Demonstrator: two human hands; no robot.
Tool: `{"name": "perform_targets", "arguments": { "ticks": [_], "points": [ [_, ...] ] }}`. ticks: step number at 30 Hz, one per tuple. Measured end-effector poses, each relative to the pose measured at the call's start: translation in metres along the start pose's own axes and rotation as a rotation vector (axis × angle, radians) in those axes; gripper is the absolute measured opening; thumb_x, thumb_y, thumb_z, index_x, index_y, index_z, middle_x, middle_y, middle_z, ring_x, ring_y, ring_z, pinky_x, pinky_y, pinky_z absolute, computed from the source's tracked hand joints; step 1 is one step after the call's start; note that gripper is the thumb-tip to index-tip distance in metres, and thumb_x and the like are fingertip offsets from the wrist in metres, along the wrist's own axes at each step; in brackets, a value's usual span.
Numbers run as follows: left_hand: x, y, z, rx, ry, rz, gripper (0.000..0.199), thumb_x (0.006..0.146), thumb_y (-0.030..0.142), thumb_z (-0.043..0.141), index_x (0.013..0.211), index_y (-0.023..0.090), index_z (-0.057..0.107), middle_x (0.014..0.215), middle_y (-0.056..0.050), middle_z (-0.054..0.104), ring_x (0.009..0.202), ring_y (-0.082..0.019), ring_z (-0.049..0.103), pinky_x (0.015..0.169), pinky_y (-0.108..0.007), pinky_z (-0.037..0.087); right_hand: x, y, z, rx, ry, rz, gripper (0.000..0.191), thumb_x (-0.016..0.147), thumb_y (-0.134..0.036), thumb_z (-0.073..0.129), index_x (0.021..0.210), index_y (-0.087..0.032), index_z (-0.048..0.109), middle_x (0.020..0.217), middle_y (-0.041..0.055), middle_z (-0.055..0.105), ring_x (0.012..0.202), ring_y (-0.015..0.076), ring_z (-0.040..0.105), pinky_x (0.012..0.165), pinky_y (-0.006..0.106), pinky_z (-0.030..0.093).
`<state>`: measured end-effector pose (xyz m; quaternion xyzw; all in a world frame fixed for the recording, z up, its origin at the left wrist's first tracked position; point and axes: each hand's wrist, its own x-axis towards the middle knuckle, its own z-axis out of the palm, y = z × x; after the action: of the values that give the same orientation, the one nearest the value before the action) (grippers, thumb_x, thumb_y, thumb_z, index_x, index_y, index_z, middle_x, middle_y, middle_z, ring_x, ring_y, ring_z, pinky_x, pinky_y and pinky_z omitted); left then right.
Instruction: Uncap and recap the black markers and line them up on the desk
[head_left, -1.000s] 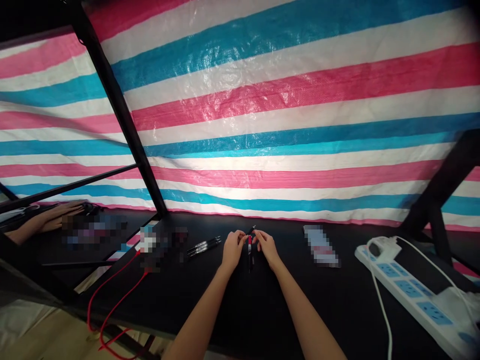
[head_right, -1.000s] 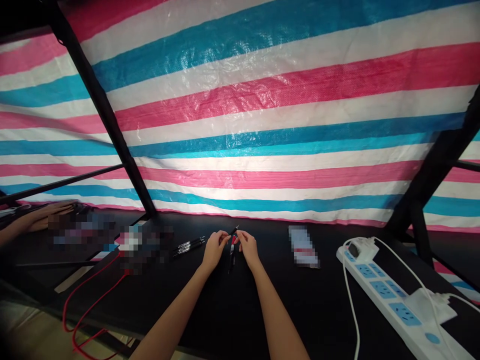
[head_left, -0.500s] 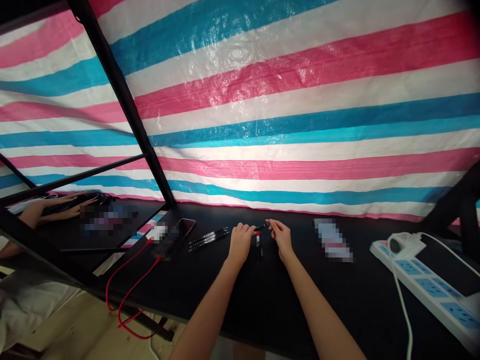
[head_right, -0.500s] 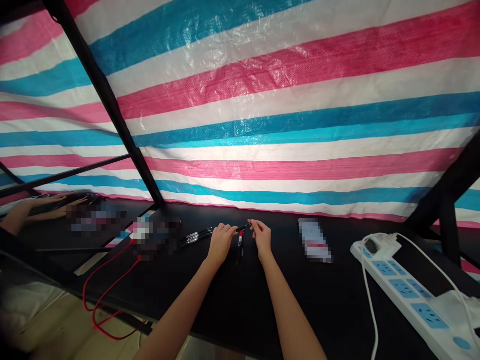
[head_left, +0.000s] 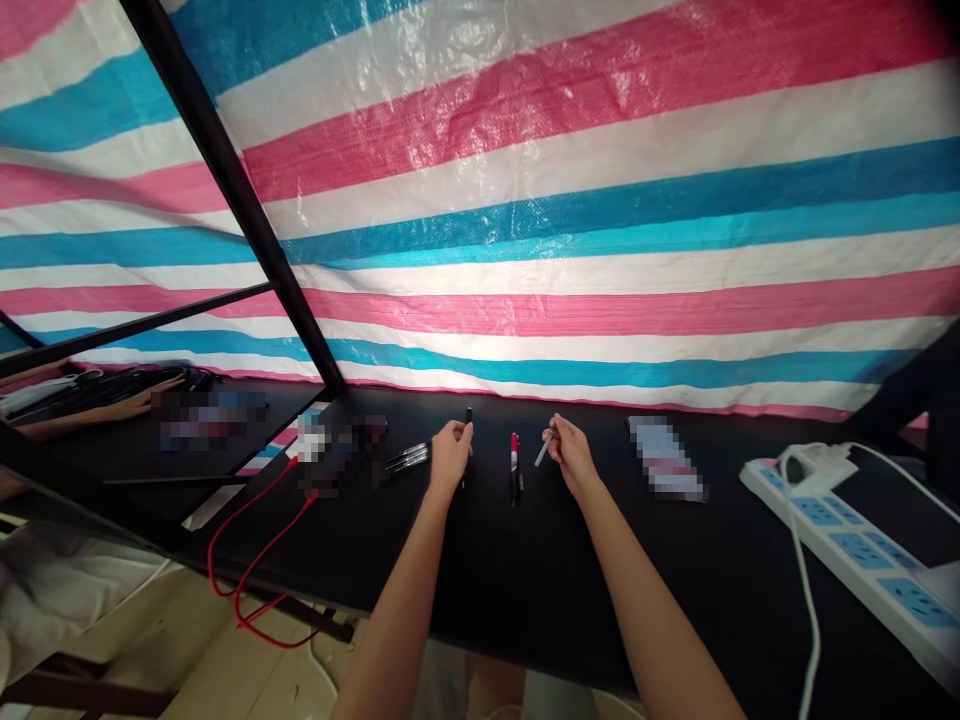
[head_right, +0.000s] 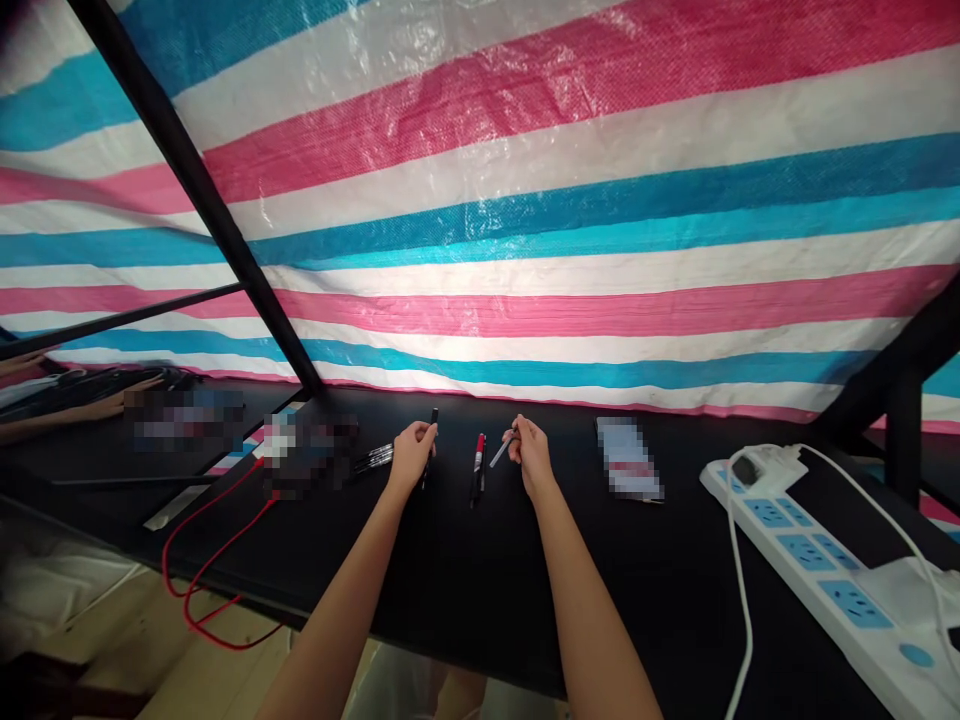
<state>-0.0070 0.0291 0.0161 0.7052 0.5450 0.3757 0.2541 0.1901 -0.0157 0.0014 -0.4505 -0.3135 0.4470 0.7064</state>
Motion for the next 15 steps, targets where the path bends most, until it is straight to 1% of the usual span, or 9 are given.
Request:
{"name": "perform_targets", "arguments": {
  "ticks": [2, 5, 8, 10, 12, 15],
  "points": [
    [-0.001, -0.001, 0.006, -0.019, -0.113, 0.009, 0.033, 0.083, 0.040, 0.036, 0.066, 0.016, 0.053, 0.052, 0.001, 0.052, 0.052, -0.012, 0.051, 0.057, -0.023, 0.036, 0.001, 0.002, 0.000, 0.015, -0.044, 0.068, 0.043, 0.060, -0.057, 0.062, 0.066, -0.018, 0.046, 0.047, -0.0039, 0.051, 0.027, 0.0019, 0.027, 0.030, 0.018, 0.012],
    [-0.006, 0.003, 0.015, 0.098, -0.194, 0.041, 0.033, 0.082, 0.041, 0.038, 0.064, 0.017, 0.051, 0.058, 0.000, 0.054, 0.058, -0.013, 0.051, 0.057, -0.023, 0.034, 0.001, 0.003, -0.004, -0.042, -0.042, 0.084, 0.041, 0.060, -0.056, 0.062, 0.065, -0.018, 0.048, 0.042, -0.0062, 0.044, 0.027, 0.0019, 0.023, 0.030, 0.018, 0.015],
    [-0.013, 0.009, 0.022, 0.326, -0.189, 0.062, 0.035, 0.083, 0.046, 0.037, 0.068, 0.018, 0.052, 0.063, -0.002, 0.056, 0.062, -0.014, 0.052, 0.057, -0.024, 0.032, 0.000, 0.004, -0.008, -0.280, 0.047, 0.024, 0.040, 0.066, -0.056, 0.057, 0.066, -0.016, 0.055, 0.041, -0.0052, 0.042, 0.030, 0.0051, 0.032, 0.033, 0.019, 0.023],
    [-0.016, 0.012, 0.023, 0.444, -0.181, 0.096, 0.039, 0.084, 0.049, 0.033, 0.070, 0.018, 0.052, 0.066, -0.003, 0.057, 0.063, -0.015, 0.052, 0.057, -0.024, 0.031, -0.002, 0.004, -0.009, -0.497, 0.092, -0.049, 0.039, 0.070, -0.054, 0.053, 0.067, -0.015, 0.060, 0.042, -0.0027, 0.047, 0.035, 0.0079, 0.040, 0.038, 0.020, 0.030],
    [-0.019, 0.013, 0.022, 0.490, -0.199, 0.141, 0.043, 0.085, 0.052, 0.028, 0.072, 0.018, 0.052, 0.069, -0.004, 0.057, 0.063, -0.016, 0.052, 0.057, -0.025, 0.030, -0.003, 0.006, -0.007, -0.649, 0.069, -0.099, 0.038, 0.074, -0.051, 0.050, 0.072, -0.015, 0.064, 0.046, -0.0005, 0.053, 0.037, 0.0098, 0.046, 0.042, 0.022, 0.035],
    [-0.020, 0.013, 0.017, 0.451, -0.281, 0.226, 0.043, 0.085, 0.052, 0.028, 0.072, 0.019, 0.051, 0.073, -0.003, 0.058, 0.066, -0.015, 0.052, 0.057, -0.024, 0.031, -0.002, 0.010, -0.003, -0.733, -0.022, -0.096, 0.036, 0.077, -0.043, 0.049, 0.089, -0.014, 0.065, 0.056, 0.0015, 0.060, 0.038, 0.0107, 0.050, 0.045, 0.023, 0.039]
  ]
}}
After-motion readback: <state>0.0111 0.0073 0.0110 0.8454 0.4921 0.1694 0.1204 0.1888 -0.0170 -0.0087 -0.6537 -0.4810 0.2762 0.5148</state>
